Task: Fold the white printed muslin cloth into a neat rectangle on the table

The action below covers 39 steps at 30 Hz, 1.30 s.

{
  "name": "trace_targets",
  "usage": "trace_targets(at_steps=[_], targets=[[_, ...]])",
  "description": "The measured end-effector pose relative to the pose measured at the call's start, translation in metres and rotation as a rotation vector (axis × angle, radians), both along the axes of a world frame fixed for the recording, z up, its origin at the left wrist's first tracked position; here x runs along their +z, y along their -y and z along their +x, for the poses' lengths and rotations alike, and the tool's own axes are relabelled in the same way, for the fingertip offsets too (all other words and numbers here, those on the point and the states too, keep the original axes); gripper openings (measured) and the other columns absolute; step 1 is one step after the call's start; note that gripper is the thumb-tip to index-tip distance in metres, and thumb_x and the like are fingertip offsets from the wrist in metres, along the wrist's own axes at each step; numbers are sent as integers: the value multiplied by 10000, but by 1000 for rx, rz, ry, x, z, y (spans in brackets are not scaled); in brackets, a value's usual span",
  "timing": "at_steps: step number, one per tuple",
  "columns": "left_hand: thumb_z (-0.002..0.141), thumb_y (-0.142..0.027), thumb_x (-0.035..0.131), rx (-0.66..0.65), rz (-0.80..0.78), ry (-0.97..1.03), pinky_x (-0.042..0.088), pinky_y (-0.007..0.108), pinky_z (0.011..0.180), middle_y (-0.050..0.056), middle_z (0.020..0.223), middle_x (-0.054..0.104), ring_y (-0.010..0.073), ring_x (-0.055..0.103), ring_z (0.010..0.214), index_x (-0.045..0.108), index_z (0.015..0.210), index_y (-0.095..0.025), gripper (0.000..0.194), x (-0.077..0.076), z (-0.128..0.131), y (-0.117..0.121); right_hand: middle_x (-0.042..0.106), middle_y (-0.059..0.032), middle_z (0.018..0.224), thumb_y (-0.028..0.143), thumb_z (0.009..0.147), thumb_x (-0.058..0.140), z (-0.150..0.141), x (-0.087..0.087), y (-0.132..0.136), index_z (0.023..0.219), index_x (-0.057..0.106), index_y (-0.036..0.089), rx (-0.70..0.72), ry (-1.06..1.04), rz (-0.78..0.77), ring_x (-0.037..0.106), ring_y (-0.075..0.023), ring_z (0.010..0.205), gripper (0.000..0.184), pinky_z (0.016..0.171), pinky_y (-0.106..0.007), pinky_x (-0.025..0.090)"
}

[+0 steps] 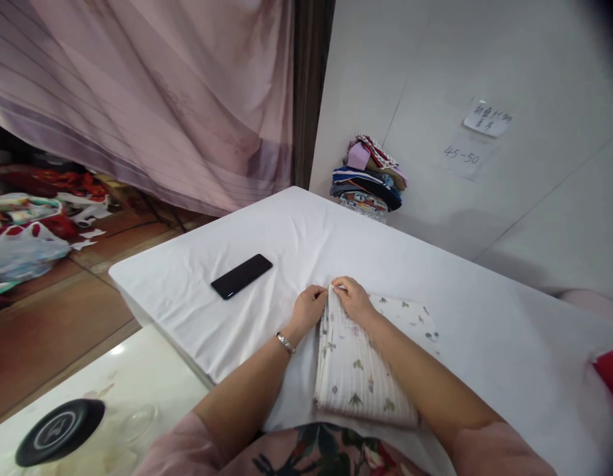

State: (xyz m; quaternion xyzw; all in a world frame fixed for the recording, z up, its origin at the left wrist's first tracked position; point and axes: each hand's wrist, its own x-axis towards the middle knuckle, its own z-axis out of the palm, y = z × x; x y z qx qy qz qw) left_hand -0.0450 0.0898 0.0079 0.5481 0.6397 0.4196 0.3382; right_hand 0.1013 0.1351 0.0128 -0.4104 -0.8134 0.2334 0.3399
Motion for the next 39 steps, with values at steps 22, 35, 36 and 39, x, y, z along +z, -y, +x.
trace_targets(at_steps=[22, 35, 36, 39], targets=[[727, -288, 556, -38, 57, 20, 439, 226, 653, 7, 771, 619, 125, 560, 705, 645, 739, -180, 141, 1, 0, 3, 602, -50, 1110, 239, 800, 474, 3, 2, 1, 872, 566, 218, 50, -87, -140, 537, -166, 1045, 118, 888, -341, 427], [748, -303, 502, -52, -178, 66, 380, 212, 493, -11, 527, 584, 107, 524, 482, 606, 681, -170, 182, -1, -18, -4, 626, -51, 1070, 289, 769, 523, 4, 6, -1, 842, 580, 208, 64, -178, -338, 565, -173, 1007, 123, 886, -332, 418], [754, -326, 502, -72, -172, 46, 375, 215, 489, -15, 501, 565, 110, 515, 477, 607, 670, -172, 205, 0, -17, -3, 628, -50, 1061, 287, 767, 524, 3, 6, -2, 837, 586, 207, 65, -165, -335, 566, -173, 1003, 123, 881, -329, 419], [761, -336, 490, -105, -161, 29, 366, 221, 483, -20, 494, 551, 110, 496, 469, 610, 665, -175, 223, 2, -16, -1, 633, -47, 1043, 286, 766, 522, 0, 4, -6, 833, 596, 206, 47, -139, -323, 569, -172, 983, 128, 865, -322, 423]])
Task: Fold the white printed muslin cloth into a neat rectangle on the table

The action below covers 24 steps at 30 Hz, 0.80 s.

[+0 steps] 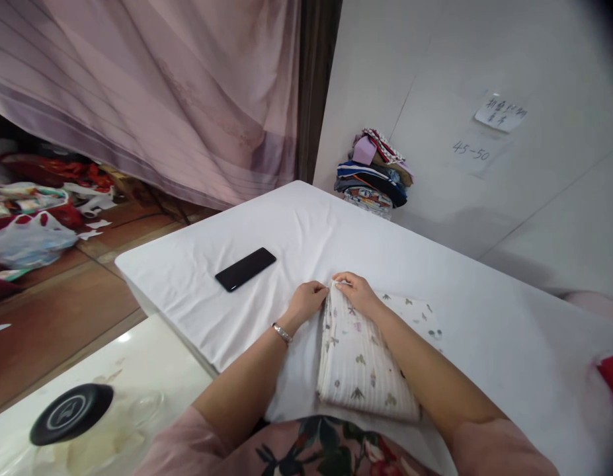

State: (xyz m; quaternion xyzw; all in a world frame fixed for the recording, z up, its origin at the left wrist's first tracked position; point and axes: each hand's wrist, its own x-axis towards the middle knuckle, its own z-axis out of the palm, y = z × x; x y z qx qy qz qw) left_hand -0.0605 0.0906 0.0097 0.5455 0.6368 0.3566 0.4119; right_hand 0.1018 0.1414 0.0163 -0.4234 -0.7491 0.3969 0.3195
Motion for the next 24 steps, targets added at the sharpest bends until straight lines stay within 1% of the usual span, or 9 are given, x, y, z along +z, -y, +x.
trace_targets(at_steps=[3, 7, 10, 13, 15, 19, 22, 24], targets=[[743, -282, 505, -4, 11, 18, 372, 218, 502, -23, 524, 562, 104, 500, 484, 617, 688, -176, 164, 0, 1, 0, 644, -42, 1019, 290, 761, 523, -3, -2, -3, 837, 607, 207, -31, 60, 11, 578, -175, 934, 140, 853, -333, 423], [705, -252, 546, 70, 38, 64, 379, 215, 527, -21, 577, 578, 100, 501, 517, 621, 715, -169, 112, 0, 1, -1, 659, -34, 980, 294, 746, 533, -5, 0, -4, 836, 624, 206, -35, 122, -1, 583, -170, 844, 155, 824, -334, 425], [686, -305, 579, 80, 47, 118, 368, 217, 532, -31, 560, 545, 97, 473, 521, 608, 679, -161, 147, 4, 1, 2, 653, -35, 1034, 318, 736, 537, -4, 1, -4, 832, 624, 201, -43, 48, -61, 580, -156, 809, 174, 788, -313, 433], [676, -374, 596, 30, 42, 177, 336, 216, 525, -49, 530, 482, 85, 417, 513, 567, 610, -157, 229, 10, 3, 11, 646, -52, 1069, 345, 718, 549, 0, 1, -5, 834, 619, 190, -50, -45, -151, 586, -154, 793, 206, 743, -300, 443], [676, -416, 596, -6, 30, 182, 308, 217, 512, -56, 521, 448, 80, 384, 510, 544, 591, -157, 278, 12, 5, 20, 650, -56, 1060, 347, 707, 560, 1, 0, -7, 829, 618, 186, -46, -87, -164, 591, -160, 831, 210, 769, -302, 440], [714, -471, 547, -59, 27, 61, 257, 226, 488, -54, 513, 413, 84, 351, 504, 526, 576, -161, 341, 11, 6, 37, 656, -47, 1042, 335, 708, 566, 3, -3, -8, 836, 623, 189, -33, -115, -151, 591, -160, 871, 202, 803, -302, 433], [772, -466, 464, -74, 50, -48, 224, 235, 482, -53, 494, 349, 85, 319, 499, 470, 526, -165, 389, 12, 6, 48, 657, -42, 1029, 331, 707, 568, 2, -5, -8, 834, 626, 187, -30, -123, -145, 589, -155, 862, 201, 798, -295, 434], [779, -468, 451, -77, 46, -87, 222, 236, 486, -52, 492, 344, 88, 317, 501, 461, 527, -167, 392, 15, 6, 53, 663, -37, 1006, 330, 707, 569, 2, -5, -7, 837, 631, 187, -41, -113, -137, 588, -151, 840, 203, 794, -295, 434]])
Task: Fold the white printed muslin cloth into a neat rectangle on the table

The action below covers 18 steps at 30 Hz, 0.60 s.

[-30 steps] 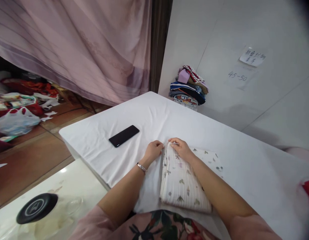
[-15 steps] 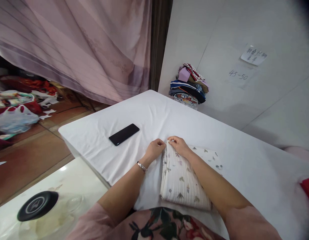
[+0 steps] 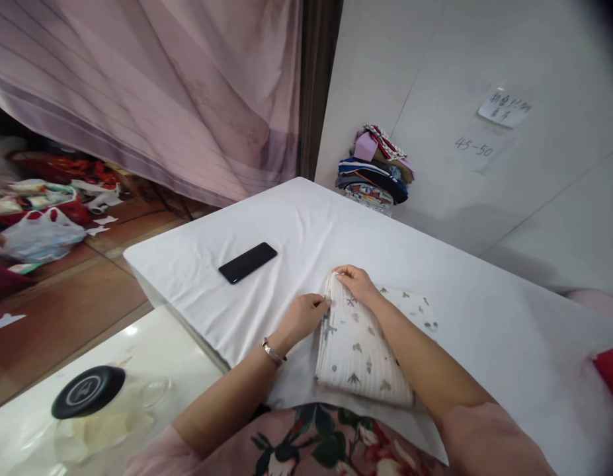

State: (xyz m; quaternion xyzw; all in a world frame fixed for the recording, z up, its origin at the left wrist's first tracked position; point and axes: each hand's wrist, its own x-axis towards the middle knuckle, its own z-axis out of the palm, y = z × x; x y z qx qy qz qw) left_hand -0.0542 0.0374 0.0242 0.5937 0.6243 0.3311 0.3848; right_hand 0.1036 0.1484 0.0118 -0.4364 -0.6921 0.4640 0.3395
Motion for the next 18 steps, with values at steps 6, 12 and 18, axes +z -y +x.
trace_targets(at_steps=[6, 12, 18], targets=[[773, -468, 453, 14, -21, -17, 263, 235, 512, -38, 541, 444, 105, 388, 534, 506, 591, -172, 352, 6, 4, 12, 671, -33, 944, 335, 697, 585, 0, 1, 1, 838, 635, 185, -26, -47, -7, 590, -161, 836, 212, 805, -304, 434], [780, -553, 414, -12, -23, -65, 234, 244, 497, -41, 500, 394, 99, 339, 501, 469, 538, -174, 454, 8, 9, 15, 670, -26, 904, 346, 696, 589, 0, 1, 2, 842, 638, 186, -21, -97, -30, 590, -159, 816, 222, 792, -300, 437], [738, -520, 487, 4, -76, 0, 239, 237, 489, -38, 503, 418, 100, 364, 509, 475, 535, -173, 402, 3, 16, 9, 655, -10, 805, 354, 688, 579, -1, -4, 0, 828, 644, 187, -39, -35, 17, 570, -154, 743, 227, 753, -299, 437]])
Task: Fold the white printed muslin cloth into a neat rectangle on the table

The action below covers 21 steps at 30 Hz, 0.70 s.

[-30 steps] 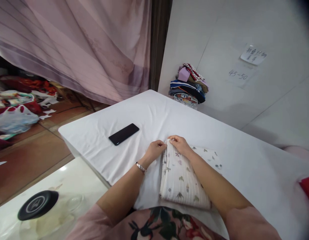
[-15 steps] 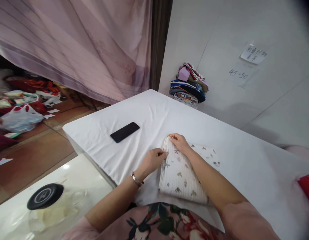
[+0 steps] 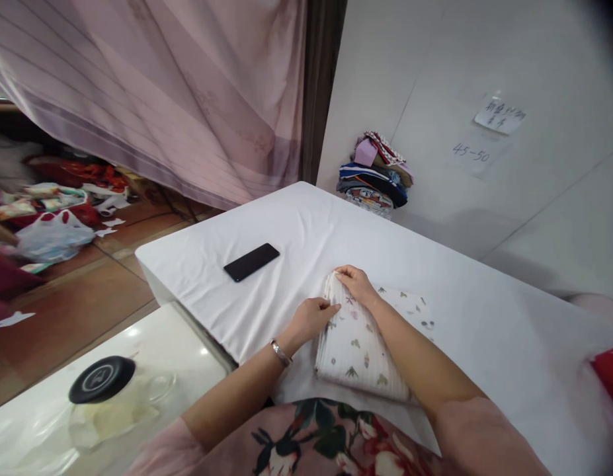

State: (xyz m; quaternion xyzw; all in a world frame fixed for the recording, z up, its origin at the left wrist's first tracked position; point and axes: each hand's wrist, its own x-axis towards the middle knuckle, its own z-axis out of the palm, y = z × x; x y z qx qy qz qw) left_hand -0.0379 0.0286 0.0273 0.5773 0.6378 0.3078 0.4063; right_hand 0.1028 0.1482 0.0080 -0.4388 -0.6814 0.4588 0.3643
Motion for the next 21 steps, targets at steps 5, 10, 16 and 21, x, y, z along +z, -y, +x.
trace_targets(at_steps=[5, 10, 16, 21], targets=[[673, -353, 563, 66, -73, 122, 262, 220, 490, -57, 502, 378, 86, 354, 506, 444, 537, -174, 255, -1, 2, -4, 660, -12, 818, 352, 701, 559, 0, 1, 2, 840, 650, 190, 1, 85, 57, 558, -153, 737, 233, 741, -298, 432], [649, -315, 563, 103, -111, 103, 255, 219, 478, -63, 499, 375, 87, 359, 503, 436, 561, -179, 206, 0, -6, -4, 669, -19, 896, 325, 714, 541, -3, -1, 5, 829, 640, 200, -15, 141, 133, 570, -161, 812, 197, 800, -307, 426], [678, -364, 542, 38, -57, -74, 253, 230, 489, -47, 531, 443, 104, 412, 529, 491, 590, -177, 213, -7, -13, -3, 660, -23, 932, 303, 745, 520, -6, -8, 6, 850, 623, 209, -42, 201, 197, 589, -164, 829, 174, 798, -307, 445], [684, -469, 553, 29, -101, -3, 242, 234, 485, -50, 527, 404, 102, 377, 522, 459, 585, -181, 319, -2, -12, 0, 657, -22, 928, 274, 773, 509, -6, -10, 7, 861, 622, 216, -41, 264, 264, 589, -169, 893, 155, 839, -318, 442]])
